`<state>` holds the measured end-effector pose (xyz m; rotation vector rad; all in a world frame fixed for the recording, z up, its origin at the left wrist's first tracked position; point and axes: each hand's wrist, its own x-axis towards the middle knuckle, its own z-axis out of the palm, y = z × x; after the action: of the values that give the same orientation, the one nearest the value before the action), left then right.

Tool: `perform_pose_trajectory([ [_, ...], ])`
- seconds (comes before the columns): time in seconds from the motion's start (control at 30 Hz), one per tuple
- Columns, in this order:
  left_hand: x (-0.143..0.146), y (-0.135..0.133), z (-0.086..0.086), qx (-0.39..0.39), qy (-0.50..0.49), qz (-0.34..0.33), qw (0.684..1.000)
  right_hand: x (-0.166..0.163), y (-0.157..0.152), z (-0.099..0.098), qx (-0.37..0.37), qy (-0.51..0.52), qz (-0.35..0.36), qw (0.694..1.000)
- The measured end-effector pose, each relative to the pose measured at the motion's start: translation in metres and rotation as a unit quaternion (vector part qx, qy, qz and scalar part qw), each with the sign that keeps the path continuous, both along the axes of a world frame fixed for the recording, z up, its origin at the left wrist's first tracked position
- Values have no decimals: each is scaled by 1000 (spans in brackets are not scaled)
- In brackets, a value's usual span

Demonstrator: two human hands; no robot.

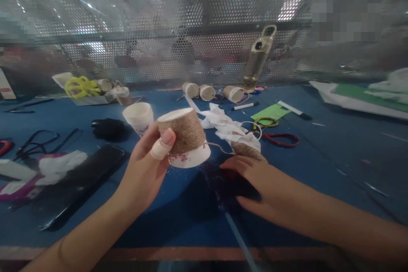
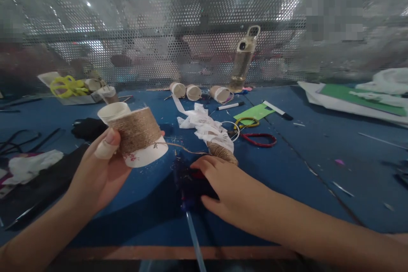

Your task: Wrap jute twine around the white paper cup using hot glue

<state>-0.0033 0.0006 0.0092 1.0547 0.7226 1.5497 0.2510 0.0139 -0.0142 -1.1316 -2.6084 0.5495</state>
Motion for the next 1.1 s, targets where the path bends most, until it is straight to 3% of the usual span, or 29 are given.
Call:
perform_pose_trajectory([
  [0.17,1,1,0,-12,9,1,1000,13,5,15,88,80,-14,993],
  [0.27,0,1,0,-28,21,-8,999,19,17,21,203,50,-113,971],
  [0.3,0,1,0,-28,25,-11,999,20,22,22,207,10,-140,968],
  [0.43,-2,2,-2,-21,48,-15,998,23,46,19,126,-102,-198,967],
  [0.6,-3,3,-5,-32,59,-24,997,23,66,22,71,-125,-210,967],
  [0.87,-1,1,-3,-52,56,-20,997,15,87,27,58,-100,-204,972],
  [1.1,-1,3,-3,-56,61,-21,996,23,107,41,45,8,-202,978],
])
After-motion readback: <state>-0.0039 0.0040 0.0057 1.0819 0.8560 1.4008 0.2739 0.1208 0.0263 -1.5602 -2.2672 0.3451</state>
